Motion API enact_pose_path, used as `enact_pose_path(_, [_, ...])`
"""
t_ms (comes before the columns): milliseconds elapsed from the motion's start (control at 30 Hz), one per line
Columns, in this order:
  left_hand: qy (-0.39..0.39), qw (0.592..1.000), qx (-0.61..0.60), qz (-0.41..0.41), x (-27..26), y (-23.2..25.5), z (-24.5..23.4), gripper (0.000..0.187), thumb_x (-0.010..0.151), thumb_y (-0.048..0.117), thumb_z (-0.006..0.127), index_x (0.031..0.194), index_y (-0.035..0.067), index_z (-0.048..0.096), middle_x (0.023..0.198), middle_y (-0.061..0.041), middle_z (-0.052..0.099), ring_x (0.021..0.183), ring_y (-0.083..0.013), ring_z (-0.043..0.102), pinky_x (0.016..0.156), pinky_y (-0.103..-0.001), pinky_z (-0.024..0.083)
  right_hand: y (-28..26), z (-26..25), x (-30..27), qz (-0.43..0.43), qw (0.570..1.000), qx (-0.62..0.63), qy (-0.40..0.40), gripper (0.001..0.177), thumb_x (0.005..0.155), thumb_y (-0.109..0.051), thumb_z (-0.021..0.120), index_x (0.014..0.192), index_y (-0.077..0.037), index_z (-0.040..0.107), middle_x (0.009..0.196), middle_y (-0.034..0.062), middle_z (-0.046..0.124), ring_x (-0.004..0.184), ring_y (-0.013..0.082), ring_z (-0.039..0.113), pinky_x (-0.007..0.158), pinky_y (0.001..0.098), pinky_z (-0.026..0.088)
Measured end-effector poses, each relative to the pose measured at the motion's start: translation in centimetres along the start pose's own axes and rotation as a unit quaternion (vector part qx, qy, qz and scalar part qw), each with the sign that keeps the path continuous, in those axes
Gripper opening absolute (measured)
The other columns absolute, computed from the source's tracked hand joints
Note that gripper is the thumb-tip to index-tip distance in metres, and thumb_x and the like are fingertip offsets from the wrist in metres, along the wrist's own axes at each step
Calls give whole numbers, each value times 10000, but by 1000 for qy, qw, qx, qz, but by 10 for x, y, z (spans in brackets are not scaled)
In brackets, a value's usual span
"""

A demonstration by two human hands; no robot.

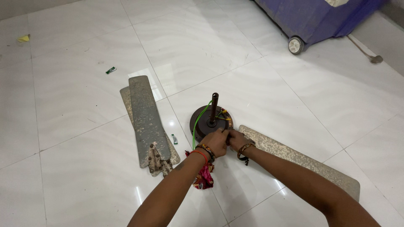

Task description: The person works on a ceiling fan motor lying on a tiled floor, using a screwdriver to tighten screws on the motor housing and adjusting the fan blades. The person handles the motor, blades, and screwdriver throughout the clip.

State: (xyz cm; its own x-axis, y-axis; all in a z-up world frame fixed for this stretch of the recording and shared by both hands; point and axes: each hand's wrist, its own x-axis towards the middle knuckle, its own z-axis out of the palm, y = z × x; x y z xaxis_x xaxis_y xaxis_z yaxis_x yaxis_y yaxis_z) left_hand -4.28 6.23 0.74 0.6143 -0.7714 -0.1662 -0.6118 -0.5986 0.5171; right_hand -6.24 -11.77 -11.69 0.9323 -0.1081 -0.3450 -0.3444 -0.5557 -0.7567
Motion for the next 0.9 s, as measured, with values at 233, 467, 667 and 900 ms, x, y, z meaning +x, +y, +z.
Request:
enact_pose_path(233, [-58, 985, 74, -146, -7, -24, 16, 678, 855, 306, 721, 1381, -4, 428, 1321, -233, 568, 1244, -380, 558, 1025, -500, 486, -1, -13, -4, 86, 954, 287, -28, 430, 1075, -273, 362, 1089, 3, 691, 882, 144, 698, 722, 221, 681, 672, 379, 637])
enact_pose_path(467, [-40, 933, 140, -329, 8, -58, 43, 1255, 843, 683, 713, 1608, -37, 27, 1675, -231, 139, 1544, -371, 164, 1183, -511, 336, -28, -25, -25, 76, 984, 159, -15, 296, 981, -155, 485, 1253, -74, 571, 976, 87, 687, 792, 201, 735, 691, 368, 632])
enact_pose_path(667, [-38, 930, -22, -364, 28, -70, 68, 1370, 830, 683, 731, 1584, 73, -237, 1693, -153, -248, 1588, -352, -169, 1222, -663, 98, -27, -44, -25, 92, 995, 18, -27, 396, 1000, -208, 431, 1349, -184, 616, 969, 61, 749, 828, 198, 711, 707, 355, 586])
enact_pose_path(900, [-6, 914, -37, -404, 40, -65, 86, 1489, 766, 656, 808, 1577, 40, -278, 1697, -193, -238, 1578, -355, -157, 1244, -648, 29, -44, -61, -34, -11, 947, -316, -51, 343, 952, -247, 599, 1279, -282, 696, 1101, 74, 713, 969, 231, 716, 831, 393, 583])
